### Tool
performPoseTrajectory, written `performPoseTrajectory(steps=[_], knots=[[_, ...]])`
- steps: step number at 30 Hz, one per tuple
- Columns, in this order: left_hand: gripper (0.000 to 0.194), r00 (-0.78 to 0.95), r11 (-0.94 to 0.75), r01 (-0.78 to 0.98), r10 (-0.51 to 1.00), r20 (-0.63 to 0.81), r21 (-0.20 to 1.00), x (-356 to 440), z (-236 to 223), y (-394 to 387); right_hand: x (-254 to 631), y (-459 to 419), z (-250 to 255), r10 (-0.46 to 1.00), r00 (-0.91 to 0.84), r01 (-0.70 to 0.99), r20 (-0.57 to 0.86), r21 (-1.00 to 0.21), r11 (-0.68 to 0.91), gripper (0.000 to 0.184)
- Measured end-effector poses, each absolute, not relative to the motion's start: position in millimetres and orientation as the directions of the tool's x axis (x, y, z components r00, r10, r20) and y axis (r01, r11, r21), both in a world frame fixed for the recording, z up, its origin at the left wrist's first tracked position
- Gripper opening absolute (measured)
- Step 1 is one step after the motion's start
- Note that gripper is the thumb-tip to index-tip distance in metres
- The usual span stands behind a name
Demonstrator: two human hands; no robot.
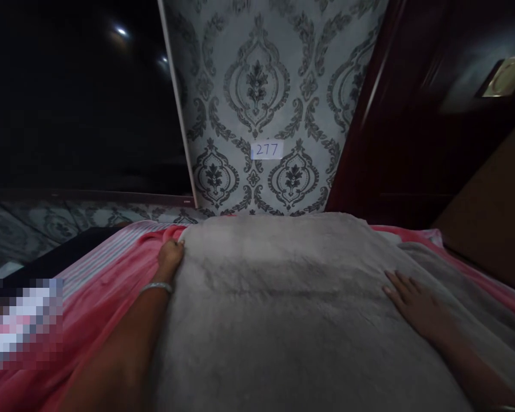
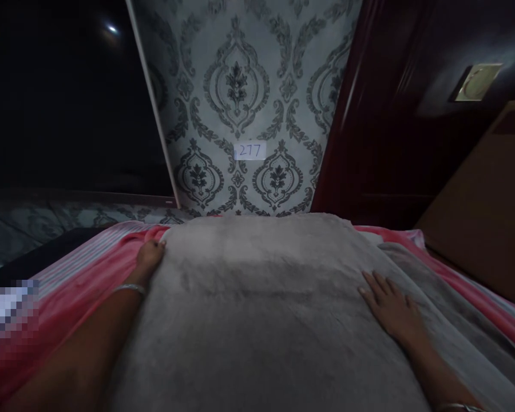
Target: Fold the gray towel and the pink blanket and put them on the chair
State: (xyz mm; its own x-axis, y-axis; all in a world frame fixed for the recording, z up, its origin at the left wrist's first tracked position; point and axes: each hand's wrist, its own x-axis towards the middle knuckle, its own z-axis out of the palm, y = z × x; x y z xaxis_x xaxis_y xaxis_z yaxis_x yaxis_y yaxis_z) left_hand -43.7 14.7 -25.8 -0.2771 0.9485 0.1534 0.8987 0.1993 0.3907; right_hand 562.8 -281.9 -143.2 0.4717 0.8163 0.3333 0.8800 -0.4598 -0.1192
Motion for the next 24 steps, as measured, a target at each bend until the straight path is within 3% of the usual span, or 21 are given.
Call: performPoseTrajectory(steps=[3, 6, 8, 10, 13, 15, 17, 19, 21, 24], knots=[[0.041, -0.279, 0.186, 0.906, 0.937, 0.209, 0.38, -36.1, -22.5, 11.6, 555.8, -278.2, -129.2, 0.814, 0.534, 0.845, 0.228, -0.115, -0.523, 0.065], [0.055, -0.135, 0.013, 0.947, 0.922, 0.363, 0.32, -10.2, -13.6, 10.4, 526.2, -255.9, -98.9, 0.782, 0.562, 0.823, 0.27, -0.087, -0.562, 0.06], [0.064, 0.085, -0.187, 0.96, 0.902, 0.423, 0.208, 15.6, -13.5, 10.5, 495.7, -229.4, -79.5, 0.839, 0.434, 0.895, 0.327, -0.051, -0.443, 0.057], [0.067, 0.29, -0.346, 0.934, 0.883, 0.368, 0.093, 41.7, -21.9, 10.0, 464.7, -197.5, -66.7, 0.914, 0.259, 0.966, 0.314, -0.057, -0.254, 0.058], [0.064, 0.405, -0.419, 0.908, 0.881, 0.245, 0.005, 67.7, -44.7, 9.2, 441.7, -154.0, -61.2, 0.978, -0.016, 0.998, 0.21, -0.062, 0.03, 0.059], [0.064, 0.42, -0.426, 0.904, 0.884, 0.207, -0.014, 72.8, -57.7, 10.5, 454.0, -136.3, -62.3, 0.985, -0.096, 0.994, 0.147, -0.029, 0.101, 0.059], [0.065, 0.428, -0.434, 0.901, 0.882, 0.196, -0.017, 70.0, -63.3, 14.2, 486.4, -129.7, -64.7, 0.992, -0.006, 1.0, 0.126, 0.017, 0.004, 0.059], [0.066, 0.417, -0.421, 0.907, 0.887, 0.197, -0.018, 61.1, -61.3, 20.1, 527.4, -131.3, -68.4, 0.971, 0.187, 0.98, 0.148, 0.037, -0.194, 0.059], [0.066, 0.367, -0.37, 0.929, 0.91, 0.193, -0.025, 46.2, -54.7, 27.3, 564.2, -136.3, -74.5, 0.915, 0.359, 0.93, 0.186, 0.012, -0.367, 0.059], [0.064, 0.194, -0.193, 0.981, 0.963, 0.186, -0.019, 15.7, -43.7, 38.1, 596.5, -141.2, -87.2, 0.842, 0.489, 0.87, 0.228, -0.049, -0.491, 0.061]])
